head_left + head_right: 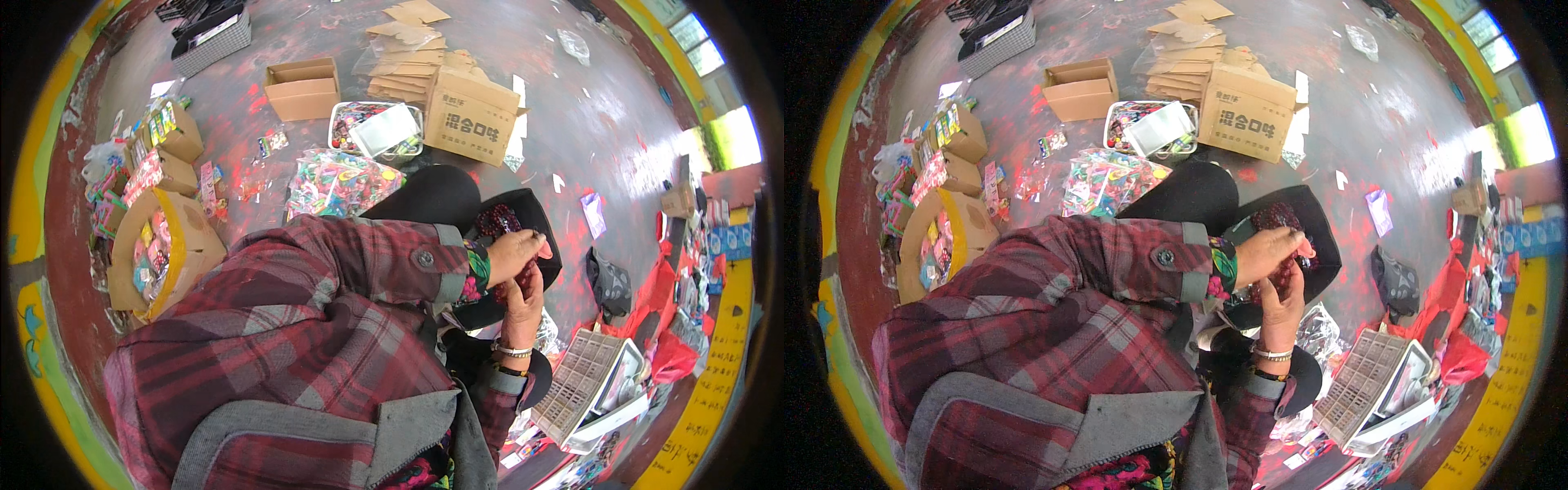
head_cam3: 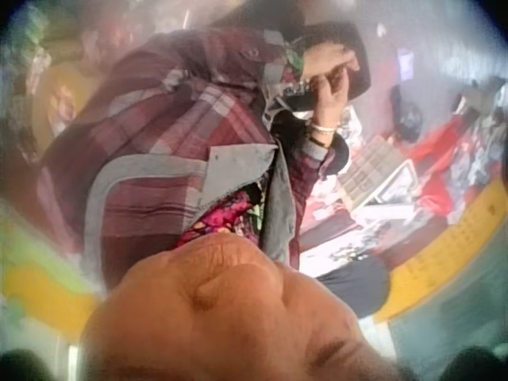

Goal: The person sits on the floor and handles small red beads, wiping them with a cloth and placing them into clear plastic bags. The person then seals the bags and places them into a black container.

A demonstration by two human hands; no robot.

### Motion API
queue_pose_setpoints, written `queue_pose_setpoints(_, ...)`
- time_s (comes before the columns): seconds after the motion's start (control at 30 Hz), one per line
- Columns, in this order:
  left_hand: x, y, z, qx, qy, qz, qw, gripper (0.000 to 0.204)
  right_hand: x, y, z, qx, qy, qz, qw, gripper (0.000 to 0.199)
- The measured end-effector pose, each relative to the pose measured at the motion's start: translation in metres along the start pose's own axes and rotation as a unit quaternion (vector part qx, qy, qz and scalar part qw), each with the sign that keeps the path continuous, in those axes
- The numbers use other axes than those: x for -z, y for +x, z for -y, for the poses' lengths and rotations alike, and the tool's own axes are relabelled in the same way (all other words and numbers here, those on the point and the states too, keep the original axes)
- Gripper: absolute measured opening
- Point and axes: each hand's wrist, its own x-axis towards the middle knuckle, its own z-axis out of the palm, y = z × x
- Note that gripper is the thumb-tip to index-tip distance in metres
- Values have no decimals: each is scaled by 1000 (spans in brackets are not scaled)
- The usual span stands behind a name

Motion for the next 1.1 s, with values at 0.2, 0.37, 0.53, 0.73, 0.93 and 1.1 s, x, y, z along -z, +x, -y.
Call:
queue_pose_setpoints(0.2,-4,-22,-4,-181,212,-73,958,25,-13,1,-9,-18,-1,4,1000,38)
queue_pose_setpoints(0.37,-2,-27,-5,-149,128,-55,979,20,-14,2,-7,-16,5,-17,1000,31)
queue_pose_setpoints(0.53,30,-36,-25,113,-151,28,982,23,-34,1,5,-30,20,7,999,17)
queue_pose_setpoints(0.73,69,-51,-54,89,101,175,975,31,-31,-2,-8,-57,-3,129,990,20)
queue_pose_setpoints(0.93,170,-52,-103,52,-14,151,987,29,-20,-2,-6,-131,266,155,942,23)
queue_pose_setpoints(1.1,388,-99,-45,12,141,-339,930,23,-8,1,-17,-92,359,114,922,32)
